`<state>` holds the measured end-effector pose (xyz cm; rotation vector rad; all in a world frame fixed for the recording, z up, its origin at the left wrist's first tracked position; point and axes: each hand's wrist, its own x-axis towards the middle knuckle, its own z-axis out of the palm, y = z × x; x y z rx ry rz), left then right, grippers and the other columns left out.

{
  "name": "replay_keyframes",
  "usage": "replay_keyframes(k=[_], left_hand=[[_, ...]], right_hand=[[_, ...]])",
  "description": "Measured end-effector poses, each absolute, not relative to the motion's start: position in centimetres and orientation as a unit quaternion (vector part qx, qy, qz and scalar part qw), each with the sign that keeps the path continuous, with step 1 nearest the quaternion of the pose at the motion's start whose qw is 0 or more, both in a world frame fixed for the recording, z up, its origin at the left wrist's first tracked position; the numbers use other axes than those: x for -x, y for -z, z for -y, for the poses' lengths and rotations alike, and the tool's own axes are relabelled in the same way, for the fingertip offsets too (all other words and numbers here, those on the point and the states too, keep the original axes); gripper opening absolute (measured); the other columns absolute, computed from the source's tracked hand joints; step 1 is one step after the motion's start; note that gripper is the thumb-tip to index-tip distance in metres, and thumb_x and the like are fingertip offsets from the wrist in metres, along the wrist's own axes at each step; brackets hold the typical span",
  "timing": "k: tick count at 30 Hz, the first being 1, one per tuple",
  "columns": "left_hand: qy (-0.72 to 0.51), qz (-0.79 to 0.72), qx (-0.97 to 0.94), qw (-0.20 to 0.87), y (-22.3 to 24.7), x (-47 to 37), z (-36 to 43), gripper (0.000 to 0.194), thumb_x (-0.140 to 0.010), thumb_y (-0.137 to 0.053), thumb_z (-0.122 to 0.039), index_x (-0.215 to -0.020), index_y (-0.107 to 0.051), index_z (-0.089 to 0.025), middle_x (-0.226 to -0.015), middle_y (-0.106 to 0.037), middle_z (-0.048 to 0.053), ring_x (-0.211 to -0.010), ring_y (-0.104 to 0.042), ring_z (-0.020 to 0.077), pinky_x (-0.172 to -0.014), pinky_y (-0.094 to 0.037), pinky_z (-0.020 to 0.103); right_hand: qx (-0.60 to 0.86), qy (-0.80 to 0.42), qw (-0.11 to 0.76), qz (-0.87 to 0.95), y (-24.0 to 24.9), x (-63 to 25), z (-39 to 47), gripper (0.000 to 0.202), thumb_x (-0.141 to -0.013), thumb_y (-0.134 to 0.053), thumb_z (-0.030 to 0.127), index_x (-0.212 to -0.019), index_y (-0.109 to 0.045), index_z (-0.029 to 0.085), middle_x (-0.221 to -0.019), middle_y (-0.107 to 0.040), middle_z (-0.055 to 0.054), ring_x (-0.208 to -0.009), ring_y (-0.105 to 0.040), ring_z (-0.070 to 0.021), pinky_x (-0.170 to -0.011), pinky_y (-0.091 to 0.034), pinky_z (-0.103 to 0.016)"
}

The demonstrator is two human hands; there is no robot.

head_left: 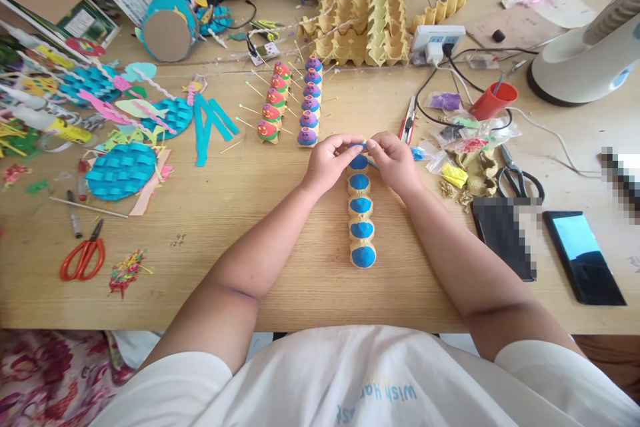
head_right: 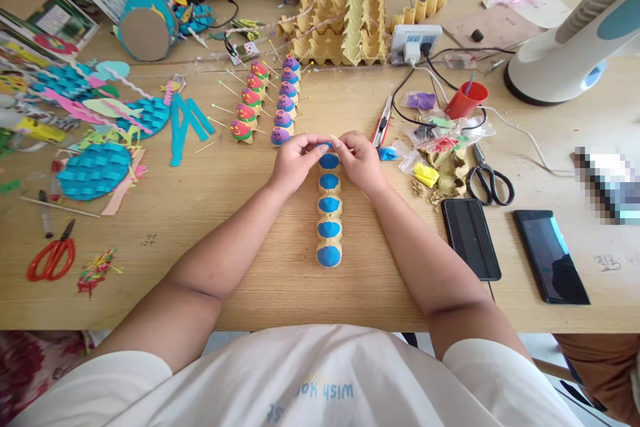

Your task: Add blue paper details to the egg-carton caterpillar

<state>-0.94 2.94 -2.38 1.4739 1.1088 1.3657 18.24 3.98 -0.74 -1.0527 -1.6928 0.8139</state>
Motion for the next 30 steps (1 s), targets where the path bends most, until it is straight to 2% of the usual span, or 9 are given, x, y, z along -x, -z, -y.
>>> replay_keyframes(k=[3, 7, 15, 18, 22, 25, 30], left_hand=[[-0.545, -0.454, -0.581, 0.399, 2.5, 1.0, -3.1, 0.029, -0.097, -0.086, -0.047, -0.113, -0.089, -0.022, -0.112, -0.09, 0.008, -0.093, -0.078, 0.0189, -0.088, -0.065, 0.033], [-0.559, -0.484, -0.562, 0.371, 3.1, 1.3, -3.8, 0.023, -0.1, -0.085, -0.041, -0.114, -0.086, -0.023, -0.11, -0.088, 0.006, -0.099, -0.078, 0.0191, -0.096, -0.064, 0.033], [-0.538, -0.507, -0.591, 0.322, 3.1, 1.7, -4.0, 0.014, -0.1, -0.082, -0.028, -0.112, -0.086, -0.023, -0.112, -0.087, 0.006, -0.086, -0.071, 0.0167, -0.09, -0.062, 0.032], [-0.533, -0.506, -0.596, 0.323, 3.0, 1.5, -3.9, 0.013, -0.098, -0.082, -0.025, -0.11, -0.086, -0.023, -0.122, -0.089, 0.007, -0.084, -0.071, 0.0153, -0.093, -0.063, 0.032], [-0.525, -0.499, -0.591, 0.354, 3.2, 1.3, -4.1, 0.011, -0.099, -0.082, -0.023, -0.109, -0.085, -0.022, -0.127, -0.088, 0.008, -0.086, -0.073, 0.0146, -0.091, -0.063, 0.03], [-0.533, -0.494, -0.585, 0.361, 3.2, 1.4, -4.2, 0.01, -0.099, -0.082, -0.02, -0.108, -0.086, -0.021, -0.12, -0.088, 0.007, -0.084, -0.073, 0.0145, -0.087, -0.062, 0.028], [-0.54, -0.494, -0.584, 0.351, 2.7, 1.5, -4.0, 0.011, -0.098, -0.083, -0.02, -0.108, -0.088, -0.023, -0.11, -0.088, 0.003, -0.073, -0.064, 0.0116, -0.079, -0.059, 0.026]], right_hand=[[0.437, -0.337, 0.48, 0.682, 1.0, -18.3, -4.2, 0.083, -0.1, -0.046, 0.103, -0.087, -0.072, 0.026, -0.089, -0.071, -0.007, -0.091, -0.07, -0.0258, -0.092, -0.061, -0.043], [0.461, -0.363, 0.49, 0.645, 2.0, -18.4, -4.7, 0.082, -0.102, -0.042, 0.102, -0.113, -0.075, 0.028, -0.1, -0.075, -0.006, -0.087, -0.07, -0.0226, -0.084, -0.061, -0.038], [0.497, -0.331, 0.449, 0.665, 3.6, -18.6, -4.9, 0.071, -0.104, -0.05, 0.097, -0.12, -0.068, 0.029, -0.107, -0.08, -0.007, -0.104, -0.076, -0.0284, -0.092, -0.061, -0.044], [0.496, -0.345, 0.449, 0.658, 3.7, -18.6, -5.0, 0.068, -0.104, -0.053, 0.095, -0.12, -0.068, 0.03, -0.098, -0.078, -0.004, -0.095, -0.074, -0.0263, -0.088, -0.059, -0.042], [0.487, -0.397, 0.445, 0.638, 3.4, -18.5, -5.1, 0.064, -0.104, -0.06, 0.092, -0.118, -0.069, 0.03, -0.087, -0.071, 0.001, -0.075, -0.064, -0.0198, -0.073, -0.055, -0.035], [0.485, -0.465, 0.449, 0.589, 2.6, -18.2, -5.0, 0.056, -0.104, -0.068, 0.084, -0.118, -0.068, 0.029, -0.09, -0.07, 0.001, -0.067, -0.06, -0.0159, -0.063, -0.051, -0.03], [0.482, -0.563, 0.452, 0.496, 0.5, -17.7, -4.3, 0.036, -0.108, -0.077, 0.059, -0.118, -0.066, 0.027, -0.102, -0.069, 0.0, -0.064, -0.057, -0.0098, -0.053, -0.041, -0.023]])
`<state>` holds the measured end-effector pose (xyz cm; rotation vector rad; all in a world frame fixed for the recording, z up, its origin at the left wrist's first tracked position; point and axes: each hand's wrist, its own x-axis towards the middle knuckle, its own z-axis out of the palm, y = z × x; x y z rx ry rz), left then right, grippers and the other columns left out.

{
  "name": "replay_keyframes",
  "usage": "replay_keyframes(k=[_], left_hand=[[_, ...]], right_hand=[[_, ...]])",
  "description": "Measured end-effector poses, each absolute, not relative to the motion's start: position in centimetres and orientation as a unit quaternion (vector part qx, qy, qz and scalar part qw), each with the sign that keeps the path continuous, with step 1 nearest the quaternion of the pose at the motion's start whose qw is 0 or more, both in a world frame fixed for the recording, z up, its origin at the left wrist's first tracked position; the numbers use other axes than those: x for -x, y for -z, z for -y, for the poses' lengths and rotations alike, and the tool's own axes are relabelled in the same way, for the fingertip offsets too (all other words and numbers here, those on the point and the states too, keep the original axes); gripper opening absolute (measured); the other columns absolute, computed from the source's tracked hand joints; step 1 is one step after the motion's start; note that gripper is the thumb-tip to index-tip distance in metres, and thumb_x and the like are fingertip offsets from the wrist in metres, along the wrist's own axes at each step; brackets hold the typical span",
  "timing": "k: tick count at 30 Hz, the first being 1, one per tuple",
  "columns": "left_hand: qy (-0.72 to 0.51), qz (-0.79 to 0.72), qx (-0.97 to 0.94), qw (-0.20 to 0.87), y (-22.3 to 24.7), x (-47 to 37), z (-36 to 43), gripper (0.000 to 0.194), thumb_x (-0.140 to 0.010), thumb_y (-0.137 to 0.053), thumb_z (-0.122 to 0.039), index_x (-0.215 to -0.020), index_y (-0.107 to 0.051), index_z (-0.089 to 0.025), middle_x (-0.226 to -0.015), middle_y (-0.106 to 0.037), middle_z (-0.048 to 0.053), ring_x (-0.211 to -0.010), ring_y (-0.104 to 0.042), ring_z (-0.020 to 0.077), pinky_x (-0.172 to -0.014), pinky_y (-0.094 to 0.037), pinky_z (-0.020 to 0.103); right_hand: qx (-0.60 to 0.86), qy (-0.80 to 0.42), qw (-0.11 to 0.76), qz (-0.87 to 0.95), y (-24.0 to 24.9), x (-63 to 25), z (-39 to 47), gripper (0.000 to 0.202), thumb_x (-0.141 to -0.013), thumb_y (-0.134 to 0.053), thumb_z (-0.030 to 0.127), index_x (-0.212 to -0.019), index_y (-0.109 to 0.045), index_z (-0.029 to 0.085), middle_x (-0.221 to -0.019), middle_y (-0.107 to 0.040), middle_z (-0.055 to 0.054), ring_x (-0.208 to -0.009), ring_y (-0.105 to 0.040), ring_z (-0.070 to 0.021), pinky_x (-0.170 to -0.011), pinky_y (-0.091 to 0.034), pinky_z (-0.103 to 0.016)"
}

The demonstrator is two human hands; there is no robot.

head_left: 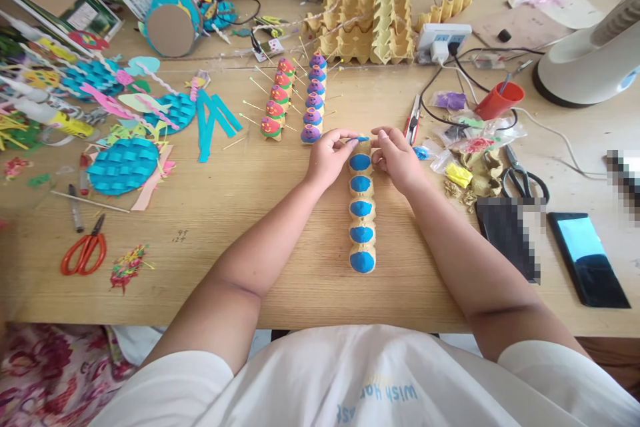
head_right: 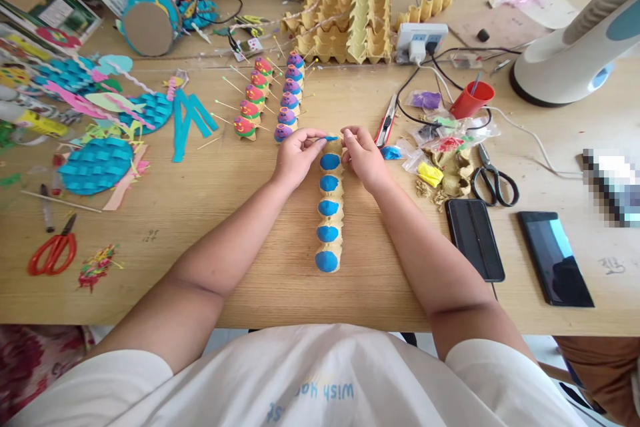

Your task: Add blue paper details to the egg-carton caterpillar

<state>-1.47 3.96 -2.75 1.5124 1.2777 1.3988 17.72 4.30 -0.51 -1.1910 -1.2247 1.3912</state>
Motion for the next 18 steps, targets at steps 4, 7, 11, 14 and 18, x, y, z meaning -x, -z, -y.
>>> replay_keyframes(k=[4, 7, 11, 14, 18], left_hand=[[-0.544, -0.486, -0.585, 0.354, 2.49, 1.37, -3.75, 0.011, -0.098, -0.082, -0.02, -0.106, -0.088, -0.023, -0.114, -0.089, 0.004, -0.076, -0.065, 0.0118, -0.081, -0.059, 0.026], [-0.555, -0.47, -0.587, 0.356, 2.59, 1.21, -3.67, 0.011, -0.097, -0.083, -0.021, -0.106, -0.089, -0.023, -0.114, -0.089, 0.005, -0.079, -0.066, 0.0127, -0.083, -0.058, 0.027], [-0.567, -0.456, -0.59, 0.349, 2.89, 1.06, -3.64, 0.011, -0.095, -0.085, -0.022, -0.106, -0.089, -0.023, -0.112, -0.089, 0.004, -0.081, -0.066, 0.0129, -0.083, -0.057, 0.027], [-0.57, -0.445, -0.602, 0.339, 2.9, 1.11, -3.61, 0.011, -0.096, -0.085, -0.025, -0.106, -0.09, -0.024, -0.112, -0.088, 0.004, -0.082, -0.067, 0.0132, -0.083, -0.056, 0.027], [-0.569, -0.433, -0.618, 0.327, 2.56, 1.26, -3.47, 0.013, -0.096, -0.085, -0.028, -0.107, -0.091, -0.025, -0.114, -0.087, 0.005, -0.087, -0.07, 0.0143, -0.085, -0.057, 0.026]], right_hand=[[0.473, -0.611, 0.459, 0.438, -0.42, -17.47, -3.99, 0.034, -0.104, -0.084, 0.052, -0.115, -0.064, 0.027, -0.098, -0.065, 0.002, -0.062, -0.054, -0.0081, -0.051, -0.035, -0.02], [0.448, -0.629, 0.469, 0.428, -0.43, -17.47, -3.89, 0.044, -0.096, -0.092, 0.056, -0.112, -0.062, 0.027, -0.09, -0.06, 0.004, -0.062, -0.05, -0.0084, -0.051, -0.033, -0.02], [0.417, -0.637, 0.467, 0.45, -0.17, -17.59, -3.72, 0.068, -0.077, -0.104, 0.067, -0.111, -0.062, 0.028, -0.078, -0.053, 0.009, -0.062, -0.044, -0.0097, -0.052, -0.031, -0.022], [0.402, -0.643, 0.464, 0.458, -0.09, -17.67, -3.65, 0.076, -0.069, -0.107, 0.073, -0.107, -0.06, 0.028, -0.074, -0.05, 0.01, -0.061, -0.04, -0.0092, -0.051, -0.028, -0.022], [0.387, -0.653, 0.468, 0.452, -0.2, -17.68, -3.59, 0.079, -0.064, -0.109, 0.073, -0.104, -0.058, 0.028, -0.074, -0.049, 0.01, -0.06, -0.038, -0.0086, -0.052, -0.025, -0.022]])
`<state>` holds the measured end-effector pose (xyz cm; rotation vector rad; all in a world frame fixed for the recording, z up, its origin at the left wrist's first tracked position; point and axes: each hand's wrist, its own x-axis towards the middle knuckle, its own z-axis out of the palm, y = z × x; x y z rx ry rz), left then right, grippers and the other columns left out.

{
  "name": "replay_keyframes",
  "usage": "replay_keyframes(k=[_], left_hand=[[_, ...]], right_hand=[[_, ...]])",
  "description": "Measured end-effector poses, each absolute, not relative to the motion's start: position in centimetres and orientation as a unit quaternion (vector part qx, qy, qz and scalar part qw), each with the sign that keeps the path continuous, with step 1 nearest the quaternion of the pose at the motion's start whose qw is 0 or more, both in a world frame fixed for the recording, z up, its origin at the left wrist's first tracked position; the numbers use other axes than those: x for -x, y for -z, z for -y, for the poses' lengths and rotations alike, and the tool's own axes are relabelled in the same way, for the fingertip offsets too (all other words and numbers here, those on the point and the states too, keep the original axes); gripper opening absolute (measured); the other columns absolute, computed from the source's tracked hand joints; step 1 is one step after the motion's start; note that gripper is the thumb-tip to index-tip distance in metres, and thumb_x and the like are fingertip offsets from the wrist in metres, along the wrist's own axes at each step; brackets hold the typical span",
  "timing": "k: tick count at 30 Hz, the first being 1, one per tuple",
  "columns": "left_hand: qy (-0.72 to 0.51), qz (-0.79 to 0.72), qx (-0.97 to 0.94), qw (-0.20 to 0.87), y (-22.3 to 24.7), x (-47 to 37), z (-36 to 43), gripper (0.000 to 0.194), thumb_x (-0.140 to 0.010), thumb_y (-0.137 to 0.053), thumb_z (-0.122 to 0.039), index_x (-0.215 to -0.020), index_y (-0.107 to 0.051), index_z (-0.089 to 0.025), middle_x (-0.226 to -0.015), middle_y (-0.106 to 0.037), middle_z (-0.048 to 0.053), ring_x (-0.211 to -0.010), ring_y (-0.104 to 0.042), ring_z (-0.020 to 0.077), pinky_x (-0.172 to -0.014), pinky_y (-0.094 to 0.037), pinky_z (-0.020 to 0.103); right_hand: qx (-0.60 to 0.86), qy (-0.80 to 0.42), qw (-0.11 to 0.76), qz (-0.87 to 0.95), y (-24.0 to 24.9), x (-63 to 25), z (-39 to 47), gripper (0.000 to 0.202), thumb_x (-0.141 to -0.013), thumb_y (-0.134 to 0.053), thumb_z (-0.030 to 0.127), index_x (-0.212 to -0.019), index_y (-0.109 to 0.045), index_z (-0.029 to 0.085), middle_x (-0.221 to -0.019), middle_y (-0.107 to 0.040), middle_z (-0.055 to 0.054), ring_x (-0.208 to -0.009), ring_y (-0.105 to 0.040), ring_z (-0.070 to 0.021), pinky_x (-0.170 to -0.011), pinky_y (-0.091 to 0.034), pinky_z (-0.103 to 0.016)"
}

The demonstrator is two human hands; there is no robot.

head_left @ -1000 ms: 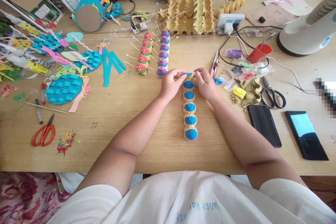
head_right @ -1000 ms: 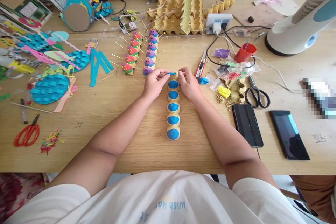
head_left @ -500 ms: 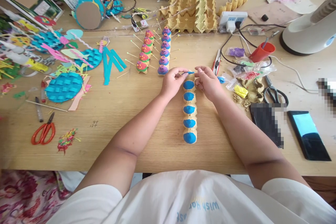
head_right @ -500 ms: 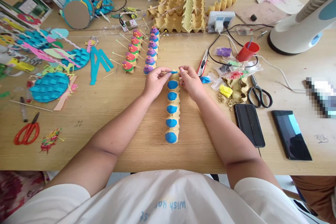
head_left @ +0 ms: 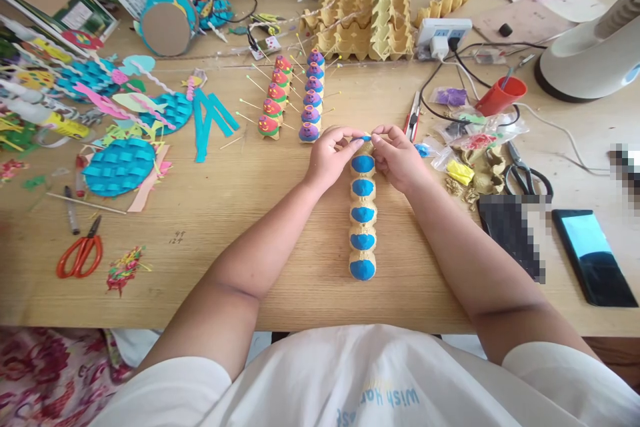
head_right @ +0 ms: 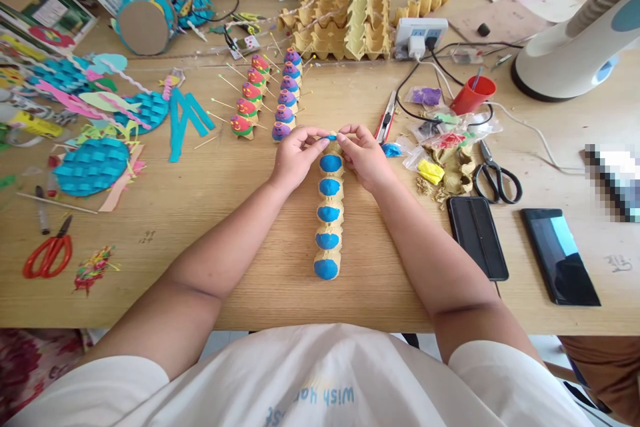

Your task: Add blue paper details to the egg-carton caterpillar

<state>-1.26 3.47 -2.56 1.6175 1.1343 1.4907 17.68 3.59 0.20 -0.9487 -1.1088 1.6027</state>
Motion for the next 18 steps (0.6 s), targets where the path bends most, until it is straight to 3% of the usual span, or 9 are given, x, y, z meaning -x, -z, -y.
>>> replay_keyframes(k=[9, 14, 18], left_hand=[[-0.584, -0.443, -0.542, 0.411, 2.3, 1.0, -3.4, 0.032, -0.097, -0.091, -0.047, -0.122, -0.087, -0.027, -0.129, -0.085, 0.006, -0.09, -0.07, 0.0137, -0.087, -0.057, 0.027], [-0.582, -0.467, -0.477, 0.464, 1.4, 0.4, -3.3, 0.03, -0.104, -0.085, -0.053, -0.107, -0.079, -0.024, -0.11, -0.082, 0.005, -0.098, -0.074, 0.0156, -0.092, -0.061, 0.028], [-0.577, -0.479, -0.445, 0.489, 0.7, 0.2, -3.2, 0.036, -0.103, -0.086, -0.056, -0.11, -0.073, -0.024, -0.104, -0.079, 0.004, -0.096, -0.074, 0.0162, -0.087, -0.061, 0.029]], right_hand=[[0.379, -0.65, 0.496, 0.434, -0.6, -17.7, -3.6, 0.075, -0.064, -0.109, 0.067, -0.101, -0.056, 0.029, -0.074, -0.049, 0.01, -0.061, -0.037, -0.0096, -0.053, -0.024, -0.024], [0.369, -0.648, 0.511, 0.427, -0.9, -17.9, -3.7, 0.077, -0.063, -0.111, 0.067, -0.1, -0.056, 0.029, -0.072, -0.046, 0.01, -0.061, -0.037, -0.0099, -0.053, -0.025, -0.023], [0.362, -0.649, 0.515, 0.427, -1.0, -17.9, -3.6, 0.078, -0.062, -0.112, 0.068, -0.1, -0.057, 0.029, -0.071, -0.045, 0.011, -0.061, -0.038, -0.0099, -0.053, -0.026, -0.022]])
